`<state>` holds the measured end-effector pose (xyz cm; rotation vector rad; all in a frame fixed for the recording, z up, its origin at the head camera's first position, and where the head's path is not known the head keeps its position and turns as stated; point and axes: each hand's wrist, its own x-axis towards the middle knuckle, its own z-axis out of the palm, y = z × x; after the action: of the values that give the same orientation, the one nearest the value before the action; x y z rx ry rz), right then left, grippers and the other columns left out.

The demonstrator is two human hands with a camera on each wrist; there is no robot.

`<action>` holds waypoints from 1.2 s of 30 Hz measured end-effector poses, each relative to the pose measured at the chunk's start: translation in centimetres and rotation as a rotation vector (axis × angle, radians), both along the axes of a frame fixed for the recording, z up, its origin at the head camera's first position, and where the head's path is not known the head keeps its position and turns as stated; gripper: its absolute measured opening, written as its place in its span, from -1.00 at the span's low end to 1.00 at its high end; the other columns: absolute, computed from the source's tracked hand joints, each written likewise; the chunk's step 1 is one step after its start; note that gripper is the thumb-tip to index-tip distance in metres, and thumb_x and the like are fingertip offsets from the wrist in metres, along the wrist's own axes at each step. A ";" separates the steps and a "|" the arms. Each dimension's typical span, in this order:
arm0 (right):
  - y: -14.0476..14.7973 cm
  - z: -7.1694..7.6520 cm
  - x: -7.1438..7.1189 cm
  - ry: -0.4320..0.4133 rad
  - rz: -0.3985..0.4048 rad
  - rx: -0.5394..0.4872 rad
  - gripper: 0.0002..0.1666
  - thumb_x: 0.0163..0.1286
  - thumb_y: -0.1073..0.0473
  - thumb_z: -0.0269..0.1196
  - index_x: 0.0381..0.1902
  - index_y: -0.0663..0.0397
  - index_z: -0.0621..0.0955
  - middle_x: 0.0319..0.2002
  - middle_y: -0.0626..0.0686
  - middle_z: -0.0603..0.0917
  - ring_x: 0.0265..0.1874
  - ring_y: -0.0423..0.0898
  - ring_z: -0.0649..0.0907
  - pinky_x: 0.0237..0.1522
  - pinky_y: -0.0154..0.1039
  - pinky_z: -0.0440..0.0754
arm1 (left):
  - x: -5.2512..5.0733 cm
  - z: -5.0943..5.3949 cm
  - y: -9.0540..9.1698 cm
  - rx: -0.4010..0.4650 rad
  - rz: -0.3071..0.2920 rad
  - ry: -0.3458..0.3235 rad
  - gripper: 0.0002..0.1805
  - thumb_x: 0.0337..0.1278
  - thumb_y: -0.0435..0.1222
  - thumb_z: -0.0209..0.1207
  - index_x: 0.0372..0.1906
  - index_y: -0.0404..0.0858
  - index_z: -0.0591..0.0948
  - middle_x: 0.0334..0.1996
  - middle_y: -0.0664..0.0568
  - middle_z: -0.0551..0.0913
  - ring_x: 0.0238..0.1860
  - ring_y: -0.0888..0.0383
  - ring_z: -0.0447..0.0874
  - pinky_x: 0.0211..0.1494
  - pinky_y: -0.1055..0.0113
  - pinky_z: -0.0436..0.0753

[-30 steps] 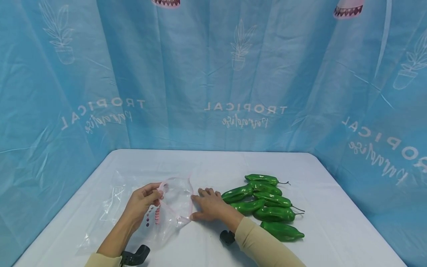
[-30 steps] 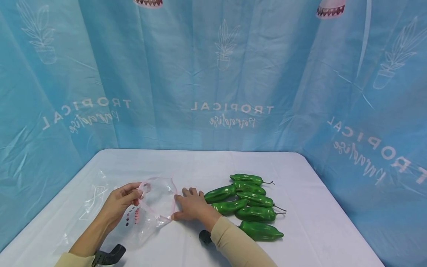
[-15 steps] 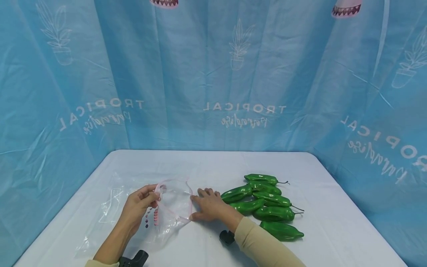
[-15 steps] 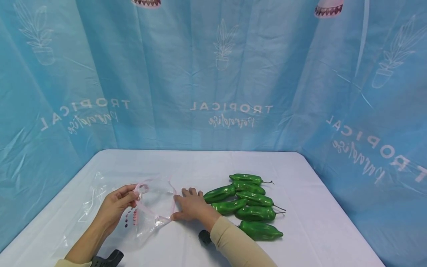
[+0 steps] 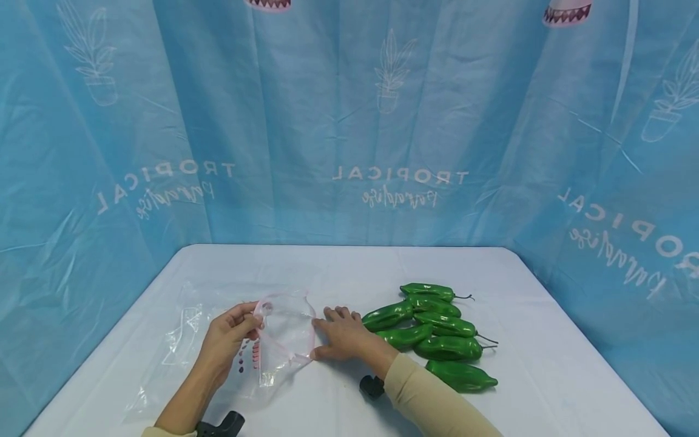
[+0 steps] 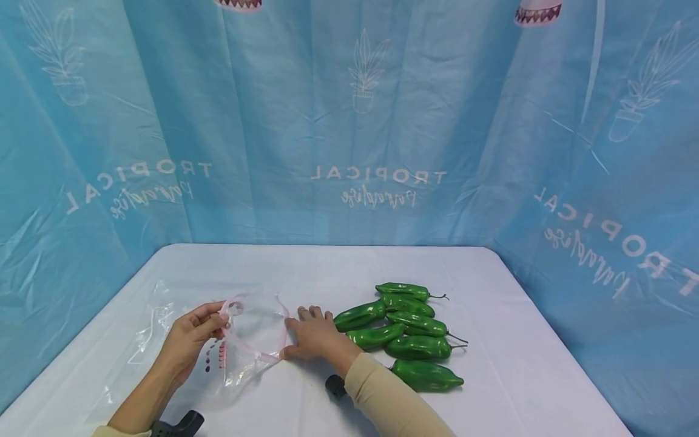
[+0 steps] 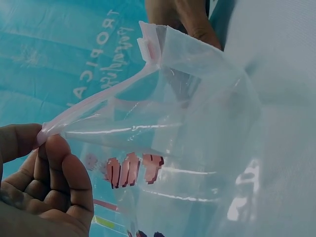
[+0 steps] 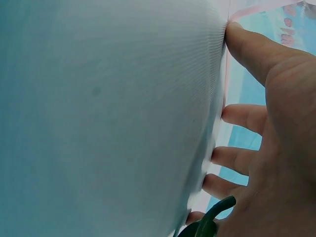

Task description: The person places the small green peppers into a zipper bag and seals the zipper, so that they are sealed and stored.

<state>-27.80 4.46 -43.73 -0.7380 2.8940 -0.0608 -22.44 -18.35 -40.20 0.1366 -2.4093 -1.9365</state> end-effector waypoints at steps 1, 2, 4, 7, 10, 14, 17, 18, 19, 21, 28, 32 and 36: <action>0.0 0.0 0.0 -0.002 -0.001 -0.004 -0.15 0.20 -0.41 0.13 0.40 -0.34 0.25 0.45 0.01 0.19 0.41 0.10 0.20 0.33 0.14 0.22 | 0.0 0.0 0.0 -0.001 -0.002 0.003 -0.57 0.26 -0.22 0.10 0.18 -0.29 0.45 -0.41 0.25 0.61 -0.38 0.30 0.55 -0.14 0.43 0.55; 0.0 0.1 0.1 -0.003 -0.002 -0.003 -0.15 0.20 -0.41 0.13 0.40 -0.35 0.25 0.45 0.00 0.19 0.42 0.10 0.20 0.33 0.14 0.22 | 0.0 0.0 0.1 0.001 -0.004 0.005 -0.57 0.26 -0.22 0.11 0.18 -0.29 0.45 -0.41 0.25 0.61 -0.38 0.30 0.55 -0.14 0.42 0.55; 0.0 0.1 0.1 -0.006 -0.006 -0.005 -0.15 0.19 -0.41 0.14 0.39 -0.35 0.26 0.45 0.00 0.20 0.42 0.10 0.20 0.33 0.14 0.22 | -0.1 -0.2 0.1 0.000 -0.009 0.008 -0.56 0.25 -0.23 0.11 0.19 -0.30 0.45 -0.41 0.25 0.60 -0.37 0.29 0.55 -0.15 0.39 0.54; 0.1 0.1 0.2 -0.015 -0.009 -0.013 -0.15 0.19 -0.40 0.15 0.39 -0.34 0.26 0.45 0.01 0.20 0.42 0.10 0.20 0.33 0.15 0.21 | -0.2 -0.4 0.3 0.009 -0.013 0.003 -0.57 0.23 -0.26 0.12 0.18 -0.29 0.45 -0.43 0.25 0.59 -0.37 0.29 0.55 -0.19 0.34 0.52; 0.1 0.0 0.2 -0.030 -0.010 -0.028 -0.16 0.19 -0.39 0.15 0.39 -0.33 0.26 0.45 0.01 0.19 0.43 0.10 0.19 0.34 0.16 0.19 | -0.3 -0.5 0.5 0.015 -0.013 0.003 -0.58 0.22 -0.27 0.12 0.16 -0.30 0.47 -0.43 0.25 0.59 -0.37 0.28 0.56 -0.21 0.34 0.51; 0.2 0.0 0.0 -0.047 -0.010 -0.049 -0.17 0.20 -0.39 0.16 0.39 -0.33 0.27 0.45 0.02 0.20 0.43 0.12 0.17 0.35 0.17 0.18 | -0.3 -0.6 0.8 0.012 -0.008 0.023 -0.60 0.22 -0.29 0.11 0.14 -0.32 0.48 -0.41 0.19 0.60 -0.36 0.25 0.56 -0.15 0.33 0.55; 0.3 0.2 -0.1 -0.054 -0.014 -0.064 -0.18 0.19 -0.38 0.16 0.38 -0.34 0.28 0.44 0.02 0.22 0.43 0.12 0.18 0.35 0.17 0.17 | -0.2 -0.7 0.9 0.004 -0.002 0.021 -0.61 0.22 -0.28 0.10 0.14 -0.29 0.48 -0.39 0.16 0.60 -0.33 0.23 0.56 -0.10 0.33 0.56; 0.3 0.2 -0.1 -0.056 -0.016 -0.070 -0.18 0.19 -0.38 0.17 0.37 -0.34 0.29 0.44 0.02 0.23 0.42 0.12 0.18 0.35 0.17 0.17 | -0.2 -0.7 0.9 0.000 -0.002 0.018 -0.61 0.22 -0.28 0.10 0.14 -0.28 0.49 -0.38 0.15 0.60 -0.33 0.23 0.56 -0.09 0.34 0.56; 0.3 0.2 -0.1 -0.058 -0.017 -0.078 -0.19 0.19 -0.38 0.17 0.37 -0.35 0.29 0.43 0.02 0.23 0.42 0.12 0.18 0.35 0.17 0.17 | -0.3 -0.7 0.9 -0.002 -0.002 0.013 -0.61 0.23 -0.28 0.10 0.15 -0.27 0.48 -0.38 0.15 0.60 -0.32 0.23 0.56 -0.09 0.35 0.56; 0.4 0.3 -0.2 -0.066 -0.020 -0.092 -0.20 0.20 -0.38 0.16 0.37 -0.35 0.30 0.43 0.02 0.24 0.42 0.12 0.18 0.35 0.17 0.16 | -0.3 -0.7 1.0 -0.006 -0.003 0.009 -0.61 0.23 -0.27 0.10 0.15 -0.26 0.48 -0.37 0.16 0.60 -0.32 0.23 0.56 -0.09 0.37 0.55; 0.3 0.8 -0.3 -0.063 -0.011 -0.144 -0.21 0.21 -0.39 0.14 0.36 -0.36 0.30 0.42 0.01 0.26 0.42 0.10 0.20 0.36 0.19 0.16 | -0.5 -0.9 0.8 -0.002 -0.009 0.028 -0.63 0.25 -0.27 0.09 0.14 -0.26 0.48 -0.38 0.16 0.59 -0.31 0.24 0.55 -0.11 0.42 0.55; 0.4 1.3 -0.2 -0.047 0.003 -0.173 -0.21 0.22 -0.40 0.13 0.36 -0.33 0.31 0.42 0.02 0.27 0.41 0.10 0.22 0.35 0.18 0.15 | -0.6 -0.9 0.8 0.006 0.002 0.019 -0.62 0.26 -0.25 0.10 0.15 -0.25 0.48 -0.37 0.18 0.61 -0.31 0.25 0.55 -0.11 0.46 0.55; 0.4 1.8 0.0 -0.019 0.018 -0.190 -0.22 0.22 -0.39 0.12 0.35 -0.30 0.34 0.40 0.03 0.31 0.39 0.11 0.26 0.33 0.18 0.19 | -0.6 -0.8 0.8 0.010 0.017 0.009 -0.59 0.26 -0.23 0.11 0.18 -0.23 0.46 -0.36 0.19 0.61 -0.31 0.25 0.55 -0.11 0.48 0.54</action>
<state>-27.80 4.89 -41.91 -0.7891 2.8907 -0.3421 -23.00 -17.60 -40.95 0.1480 -2.3859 -1.9378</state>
